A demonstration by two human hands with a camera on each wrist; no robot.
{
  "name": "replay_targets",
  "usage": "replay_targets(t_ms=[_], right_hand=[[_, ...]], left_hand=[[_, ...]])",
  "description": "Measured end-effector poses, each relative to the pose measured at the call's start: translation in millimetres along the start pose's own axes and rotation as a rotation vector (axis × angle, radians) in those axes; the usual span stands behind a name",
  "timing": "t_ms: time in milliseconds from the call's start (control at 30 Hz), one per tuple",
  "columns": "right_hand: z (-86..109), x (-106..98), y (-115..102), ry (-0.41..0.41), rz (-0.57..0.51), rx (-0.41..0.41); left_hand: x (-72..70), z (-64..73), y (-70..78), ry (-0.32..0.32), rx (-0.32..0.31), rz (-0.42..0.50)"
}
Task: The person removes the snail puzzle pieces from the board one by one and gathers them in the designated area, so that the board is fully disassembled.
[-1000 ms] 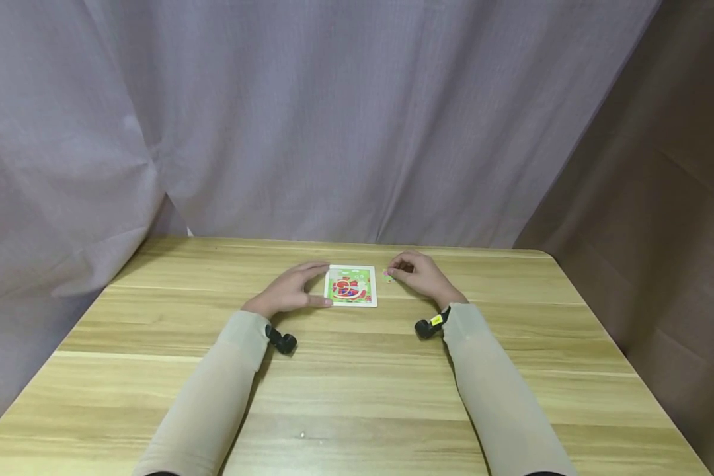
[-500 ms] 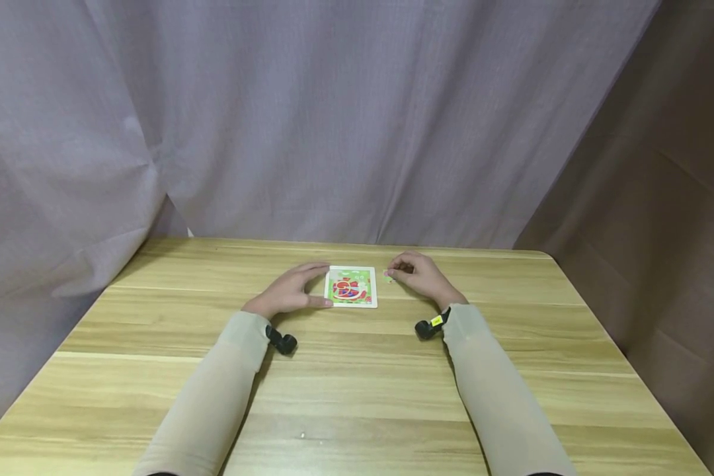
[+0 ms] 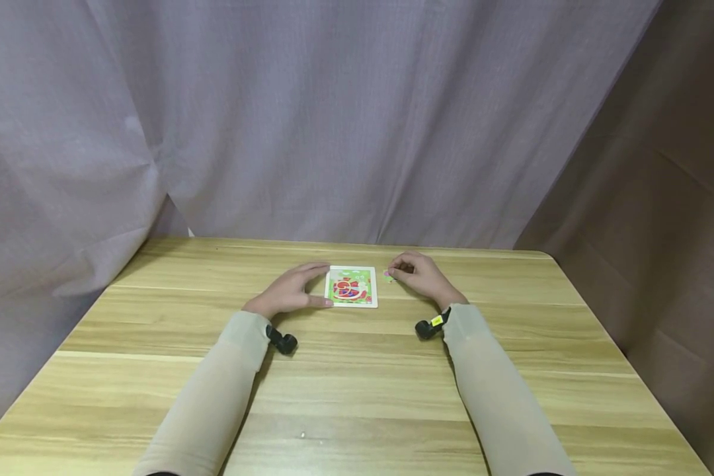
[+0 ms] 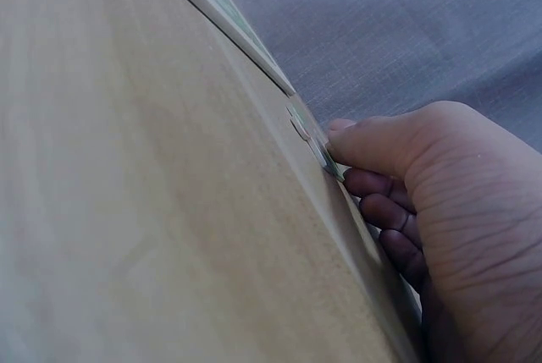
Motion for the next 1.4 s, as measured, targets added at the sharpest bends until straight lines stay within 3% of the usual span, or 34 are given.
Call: replay_targets(t_ms=[233, 500, 767, 933, 1400], right_hand=[[-2.5, 0.5, 1.4, -0.002, 0.001, -0.003], [-14.3, 13.0, -21.0, 0.105, -0.126, 0.023], [-39.6, 55.4, -54.7, -0.078, -0.065, -0.081], [-46.2, 70.3, -60.4, -0.165, 0.002, -0.136], [-49.5, 76.0, -60.3, -0.168, 0.088, -0.186]], left_hand=[[-0.2, -0.7, -1.9, 0.002, -0.001, -0.003], [-0.5, 0.6, -4.5, -0.002, -0.003, -0.007], [1.9, 0.7, -3.3, -0.008, -0.003, -0.003], [5.3, -1.0, 0.1, -0.014, -0.002, 0.008], [-0.1, -2.1, 0.8, -0.011, -0.027, 0.020]])
Point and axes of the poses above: each hand's wrist, its own z-axis away from the middle knuckle, its own x-axis out of the palm, y = z × x, the point moved 1 cm from there along -z, towards the middle knuckle, and after that the axes turned 11 degrees about -z, right-handed, at the moved point
